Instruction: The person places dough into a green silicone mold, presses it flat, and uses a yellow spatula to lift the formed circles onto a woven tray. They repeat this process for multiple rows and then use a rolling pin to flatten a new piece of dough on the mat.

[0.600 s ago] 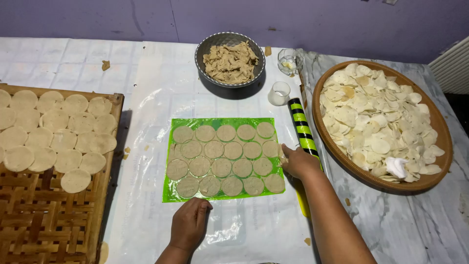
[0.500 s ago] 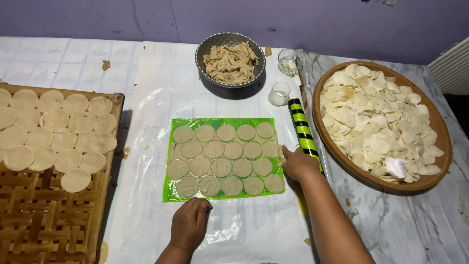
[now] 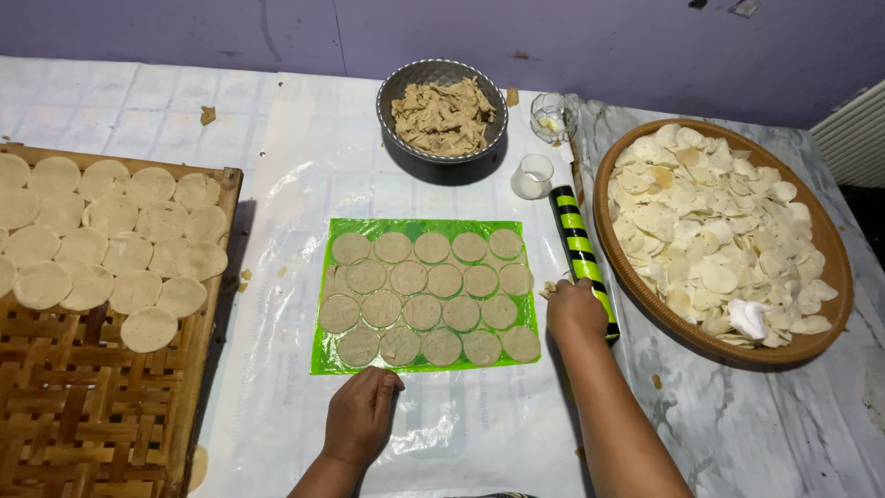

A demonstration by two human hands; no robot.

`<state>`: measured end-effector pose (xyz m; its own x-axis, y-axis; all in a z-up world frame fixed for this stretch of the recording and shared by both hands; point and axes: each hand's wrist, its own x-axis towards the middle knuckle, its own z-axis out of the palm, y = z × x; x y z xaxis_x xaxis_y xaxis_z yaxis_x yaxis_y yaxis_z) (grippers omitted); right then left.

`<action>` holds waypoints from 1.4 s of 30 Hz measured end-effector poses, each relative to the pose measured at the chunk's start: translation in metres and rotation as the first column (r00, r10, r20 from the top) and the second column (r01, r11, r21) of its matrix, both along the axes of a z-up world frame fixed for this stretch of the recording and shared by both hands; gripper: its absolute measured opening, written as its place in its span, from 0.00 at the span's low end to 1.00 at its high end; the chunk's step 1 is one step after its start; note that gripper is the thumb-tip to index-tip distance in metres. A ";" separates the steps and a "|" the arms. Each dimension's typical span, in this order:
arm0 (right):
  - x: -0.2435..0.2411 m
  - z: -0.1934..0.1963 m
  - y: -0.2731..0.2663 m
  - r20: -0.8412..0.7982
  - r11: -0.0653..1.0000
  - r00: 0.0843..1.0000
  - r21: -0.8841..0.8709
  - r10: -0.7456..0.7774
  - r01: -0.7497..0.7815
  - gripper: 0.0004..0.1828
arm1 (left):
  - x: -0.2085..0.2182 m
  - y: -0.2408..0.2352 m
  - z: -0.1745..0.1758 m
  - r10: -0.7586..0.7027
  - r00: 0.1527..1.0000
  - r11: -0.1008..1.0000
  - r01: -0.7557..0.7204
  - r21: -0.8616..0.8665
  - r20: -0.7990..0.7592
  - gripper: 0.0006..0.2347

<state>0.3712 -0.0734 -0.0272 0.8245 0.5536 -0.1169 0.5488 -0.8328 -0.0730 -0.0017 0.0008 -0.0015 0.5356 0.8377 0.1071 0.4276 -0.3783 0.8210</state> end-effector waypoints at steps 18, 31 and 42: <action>-0.126 0.057 -0.018 -0.160 0.876 0.969 0.474 0.190 -0.094 0.15 | -0.001 0.000 0.001 -0.016 1.000 0.999 0.016 0.031 0.002 0.12; -0.048 0.002 -0.046 -0.881 0.348 0.402 0.470 0.251 0.811 0.08 | -0.001 0.001 0.001 -0.018 1.000 1.000 0.018 0.022 0.014 0.12; -0.128 0.025 0.005 -0.057 0.797 0.940 0.549 0.337 -0.252 0.14 | -0.002 0.000 0.003 -0.022 1.000 1.000 0.022 0.010 0.015 0.12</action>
